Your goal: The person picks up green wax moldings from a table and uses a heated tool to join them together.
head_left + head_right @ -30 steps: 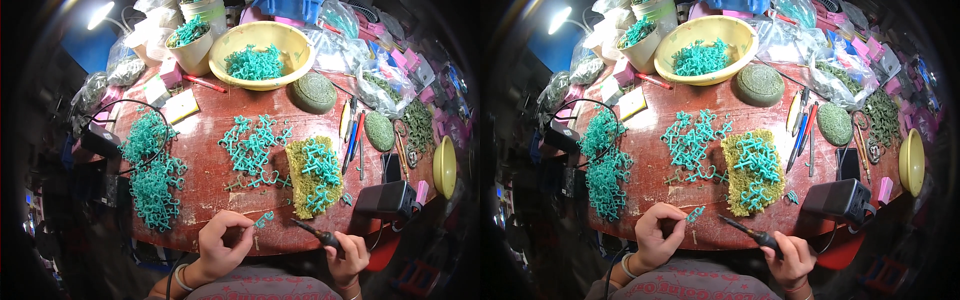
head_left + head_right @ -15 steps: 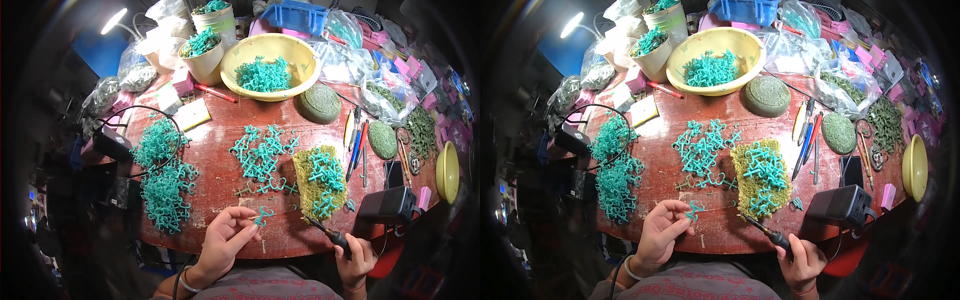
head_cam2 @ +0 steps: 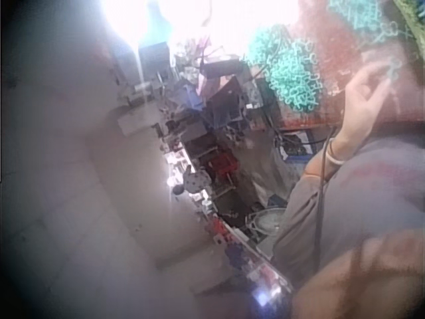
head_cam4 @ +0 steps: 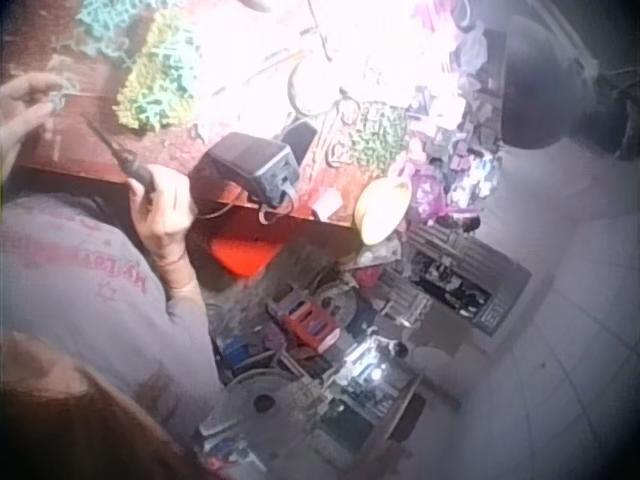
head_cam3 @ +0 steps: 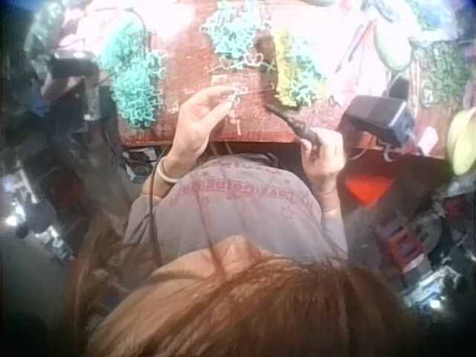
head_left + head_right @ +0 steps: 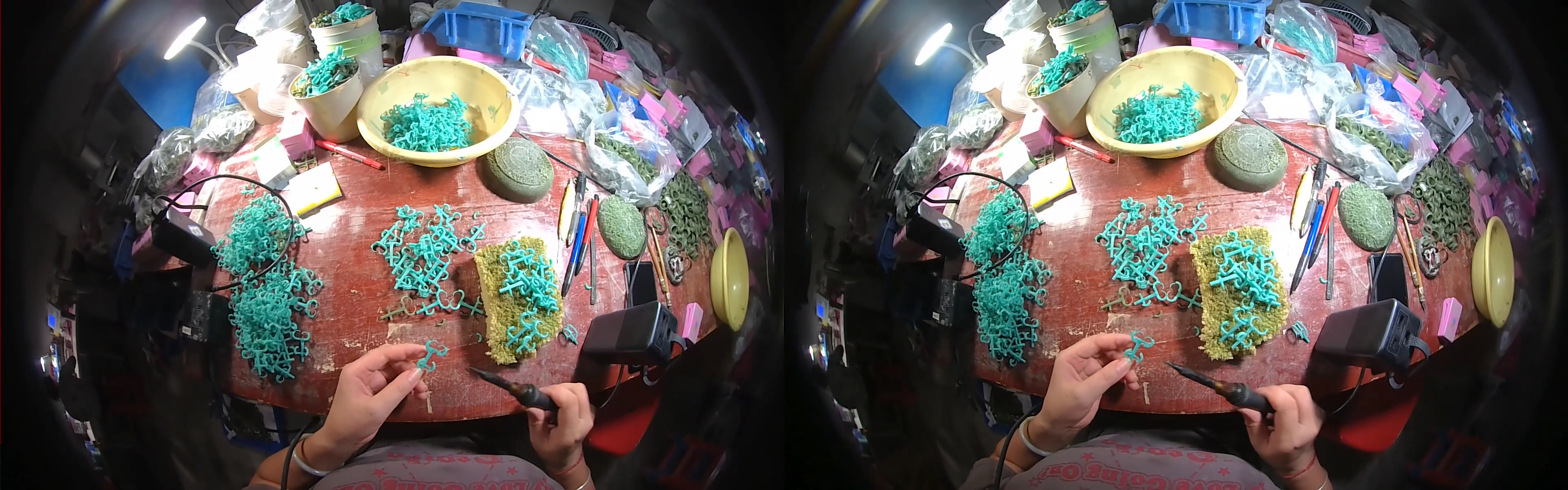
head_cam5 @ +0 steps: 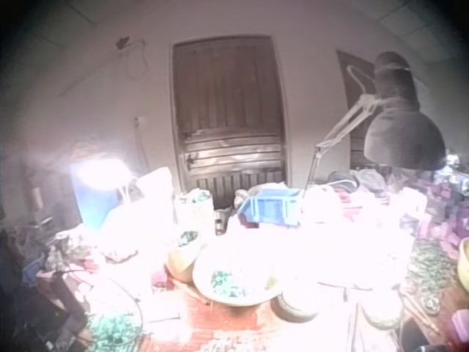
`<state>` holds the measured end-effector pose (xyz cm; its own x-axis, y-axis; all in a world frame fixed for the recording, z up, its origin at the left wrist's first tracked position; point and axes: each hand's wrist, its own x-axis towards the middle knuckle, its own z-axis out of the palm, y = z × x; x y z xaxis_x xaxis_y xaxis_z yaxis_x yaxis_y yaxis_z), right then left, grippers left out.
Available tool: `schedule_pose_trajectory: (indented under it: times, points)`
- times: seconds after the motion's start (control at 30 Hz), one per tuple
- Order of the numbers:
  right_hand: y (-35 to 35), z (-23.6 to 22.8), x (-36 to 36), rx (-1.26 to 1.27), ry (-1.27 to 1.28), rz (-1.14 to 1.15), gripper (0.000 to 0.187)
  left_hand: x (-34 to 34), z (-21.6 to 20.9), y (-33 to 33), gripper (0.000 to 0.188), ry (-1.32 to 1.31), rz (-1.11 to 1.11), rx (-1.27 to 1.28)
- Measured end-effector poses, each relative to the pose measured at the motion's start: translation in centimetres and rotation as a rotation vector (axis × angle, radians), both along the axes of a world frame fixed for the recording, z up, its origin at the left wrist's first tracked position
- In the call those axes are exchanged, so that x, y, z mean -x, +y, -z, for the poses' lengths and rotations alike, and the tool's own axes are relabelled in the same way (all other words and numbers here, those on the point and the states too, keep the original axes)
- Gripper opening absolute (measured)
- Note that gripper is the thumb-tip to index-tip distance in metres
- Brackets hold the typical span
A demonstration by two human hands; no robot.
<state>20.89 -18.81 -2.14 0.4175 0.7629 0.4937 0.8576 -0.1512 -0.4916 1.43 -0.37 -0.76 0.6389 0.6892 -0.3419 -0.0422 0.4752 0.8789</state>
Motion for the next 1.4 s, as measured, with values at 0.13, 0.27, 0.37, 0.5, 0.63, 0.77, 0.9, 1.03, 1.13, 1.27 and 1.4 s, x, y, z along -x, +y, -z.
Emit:
schedule_pose_trajectory:
  times: [0.13,0.27,0.37,0.5,0.63,0.77,0.9,1.03,1.13,1.27,1.4]
  points:
    - [1.1,0.5,0.4,0.009,0.069,-0.098,0.024,0.1,0.2,0.1,0.028,-0.006,0.008,0.013]
    - [1.7,0.3,0.6,0.030,0.071,-0.131,0.024,0.1,0.2,0.1,0.026,-0.001,0.019,0.042]
    - [1.7,0.5,0.6,0.023,0.057,-0.122,0.024,0.0,0.0,0.2,0.025,0.005,0.013,0.045]
    - [1.7,0.5,0.5,0.035,0.061,-0.122,0.024,0.0,-0.1,0.1,0.024,-0.001,0.010,0.047]
    - [1.7,0.6,0.5,0.043,0.054,-0.121,0.025,-0.1,-0.1,0.2,0.026,0.003,0.051,-0.001]
    - [1.7,0.8,0.5,0.048,0.051,-0.119,0.025,-0.1,-0.1,0.2,0.026,0.007,0.049,-0.018]
    - [1.8,0.7,0.5,0.045,0.043,-0.120,0.025,0.0,0.0,0.1,0.026,-0.001,0.057,0.000]
    - [1.8,0.7,0.5,0.053,0.034,-0.121,0.025,0.0,0.1,0.2,0.026,-0.013,0.059,0.012]
    - [1.8,0.8,0.5,0.054,0.026,-0.119,0.025,-0.1,0.1,0.2,0.026,-0.016,0.058,-0.004]
    - [1.8,0.7,0.6,0.082,0.028,-0.121,0.025,0.0,0.1,0.2,0.026,-0.021,0.069,-0.006]
    - [1.5,0.8,0.6,0.080,0.023,-0.125,0.025,0.1,0.5,0.2,0.026,-0.025,0.078,-0.053]
